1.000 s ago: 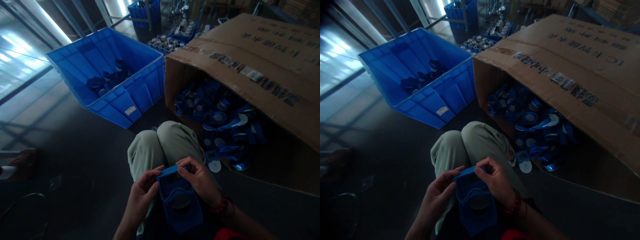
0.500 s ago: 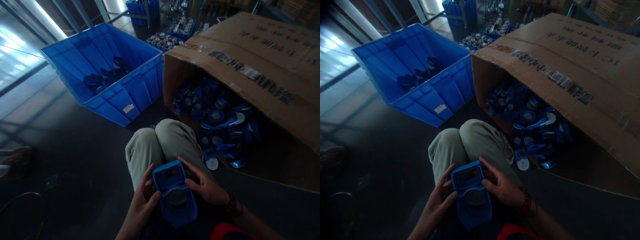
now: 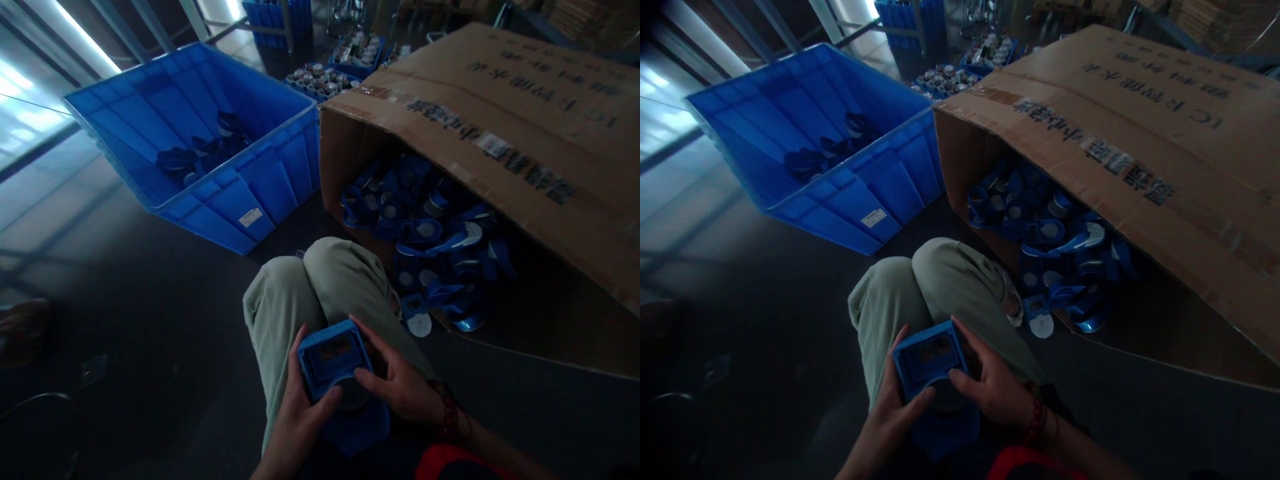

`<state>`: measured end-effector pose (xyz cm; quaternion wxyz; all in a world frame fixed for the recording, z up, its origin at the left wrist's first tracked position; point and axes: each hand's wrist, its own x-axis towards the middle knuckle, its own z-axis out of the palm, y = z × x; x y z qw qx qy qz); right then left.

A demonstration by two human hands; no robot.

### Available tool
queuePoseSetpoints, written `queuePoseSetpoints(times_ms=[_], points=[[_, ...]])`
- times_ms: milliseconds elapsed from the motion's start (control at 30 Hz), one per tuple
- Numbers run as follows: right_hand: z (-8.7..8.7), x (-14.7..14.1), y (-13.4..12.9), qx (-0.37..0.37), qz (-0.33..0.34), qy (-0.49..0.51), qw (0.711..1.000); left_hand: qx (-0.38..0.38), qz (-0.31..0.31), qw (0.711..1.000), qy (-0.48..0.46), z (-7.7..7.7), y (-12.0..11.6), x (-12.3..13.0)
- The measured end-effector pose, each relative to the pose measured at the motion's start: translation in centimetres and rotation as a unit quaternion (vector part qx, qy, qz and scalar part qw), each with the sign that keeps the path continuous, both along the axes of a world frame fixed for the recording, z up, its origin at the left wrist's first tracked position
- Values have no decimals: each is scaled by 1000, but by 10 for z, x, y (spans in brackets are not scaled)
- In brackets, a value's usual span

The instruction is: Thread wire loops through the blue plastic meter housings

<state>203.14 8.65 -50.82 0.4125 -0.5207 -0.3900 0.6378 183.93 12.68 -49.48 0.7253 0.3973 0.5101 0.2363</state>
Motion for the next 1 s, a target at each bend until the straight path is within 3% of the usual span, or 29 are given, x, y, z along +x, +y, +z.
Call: queuePoseSetpoints(times_ms=[67,233,600,800,900,1000], points=[[0,-1,-1,-1,-2,-6,1000,-11,10,1000,-8,0,-1,1],[-2,-5,-3,-10,-5,41,999,41,16,998,55,-8,-3,3],[1,-15,-4,-10,-23,-87,996,88,10,988,124,-6,-3,12],[6,-12,-10,-18,-18,-129,991,67,38,994,81,-10,-8,13],[-1,-10,-9,-22,-50,-91,994,31,14,999,16,-15,-6,7],[-8,-8,-8,-40,-57,-18,997,-3,29,999,-43,-20,-5,3]])
